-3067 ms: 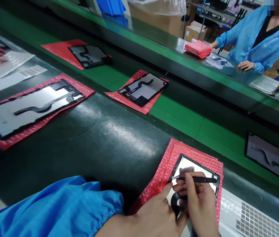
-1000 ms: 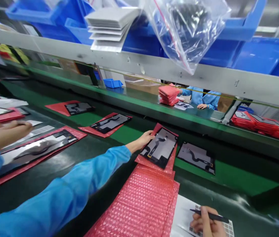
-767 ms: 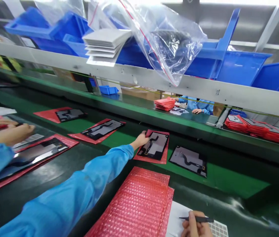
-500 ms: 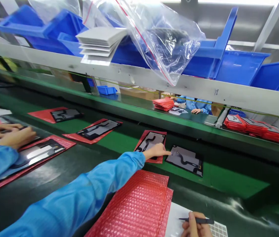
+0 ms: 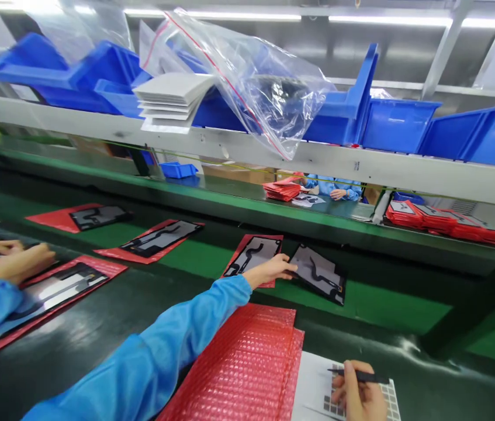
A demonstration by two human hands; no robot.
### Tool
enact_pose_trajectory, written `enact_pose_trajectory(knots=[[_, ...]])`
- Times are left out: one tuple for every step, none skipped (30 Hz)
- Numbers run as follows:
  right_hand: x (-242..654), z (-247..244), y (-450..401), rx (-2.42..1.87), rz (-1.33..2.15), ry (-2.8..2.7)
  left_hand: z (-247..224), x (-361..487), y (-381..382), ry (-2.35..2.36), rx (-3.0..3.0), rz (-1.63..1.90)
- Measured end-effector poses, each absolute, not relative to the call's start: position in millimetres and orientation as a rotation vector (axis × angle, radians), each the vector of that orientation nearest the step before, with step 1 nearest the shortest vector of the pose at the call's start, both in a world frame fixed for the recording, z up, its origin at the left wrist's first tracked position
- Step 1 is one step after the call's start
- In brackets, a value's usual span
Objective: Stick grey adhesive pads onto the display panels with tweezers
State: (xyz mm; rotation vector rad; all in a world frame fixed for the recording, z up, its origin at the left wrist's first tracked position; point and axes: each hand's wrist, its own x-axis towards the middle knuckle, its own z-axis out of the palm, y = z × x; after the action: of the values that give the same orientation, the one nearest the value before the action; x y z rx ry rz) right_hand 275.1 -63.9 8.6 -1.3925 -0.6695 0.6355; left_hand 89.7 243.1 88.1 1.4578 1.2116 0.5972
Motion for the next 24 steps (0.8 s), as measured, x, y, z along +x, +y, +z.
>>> enact_pose_trajectory(knots=[[281,10,-65,-1.388,0.639,-0.691,91,84,238,1.163,1.431,0.672],[286,12,-67,-1.385,0.644,-0.713,95,76,234,1.121,1.405,0.737],[292,13,-68,-1.385,0.655,-0.738,100,66,229,1.088,1.382,0.787],[298,16,-69,-1.39,0.67,-0.763,104,54,223,1.062,1.363,0.82],[303,18,-71,-1.4,0.695,-0.796,109,40,217,1.042,1.346,0.838],[308,21,-72,-1.411,0.719,-0.831,112,26,210,1.026,1.335,0.844],[312,23,-73,-1.425,0.739,-0.869,115,12,201,1.014,1.326,0.844],[314,26,-74,-1.441,0.767,-0.91,117,-2,191,1.007,1.321,0.841],[316,28,-75,-1.457,0.789,-0.938,117,-15,180,1.002,1.319,0.833],[317,29,-76,-1.472,0.817,-0.959,116,-26,168,0.999,1.319,0.819],[317,30,-76,-1.485,0.847,-0.969,114,-36,156,1.0,1.321,0.797],[316,31,-76,-1.497,0.876,-0.973,110,-45,144,1.003,1.326,0.766],[315,31,-76,-1.506,0.908,-0.977,106,-51,133,1.008,1.331,0.727],[313,30,-76,-1.516,0.938,-0.981,101,-56,123,1.014,1.339,0.684],[311,29,-76,-1.529,0.965,-0.99,95,-59,115,1.023,1.349,0.64],[310,28,-76,-1.544,0.993,-1.003,89,-60,109,1.033,1.363,0.6],[308,26,-76,-1.56,1.018,-1.016,83,-61,104,1.046,1.382,0.568],[307,25,-76,-1.577,1.038,-1.028,77,-61,102,1.063,1.409,0.546],[306,23,-76,-1.594,1.053,-1.038,71,-60,101,1.083,1.446,0.533],[306,22,-76,-1.61,1.063,-1.047,66,-59,101,1.109,1.492,0.527],[306,21,-76,-1.625,1.069,-1.054,62,-58,102,1.141,1.548,0.526],[307,19,-76,-1.637,1.07,-1.06,60,-58,103,1.181,1.613,0.529],[308,18,-77,-1.648,1.071,-1.066,59,-58,105,1.229,1.685,0.534],[308,18,-77,-1.657,1.072,-1.071,60,-58,106,1.285,1.76,0.545]])
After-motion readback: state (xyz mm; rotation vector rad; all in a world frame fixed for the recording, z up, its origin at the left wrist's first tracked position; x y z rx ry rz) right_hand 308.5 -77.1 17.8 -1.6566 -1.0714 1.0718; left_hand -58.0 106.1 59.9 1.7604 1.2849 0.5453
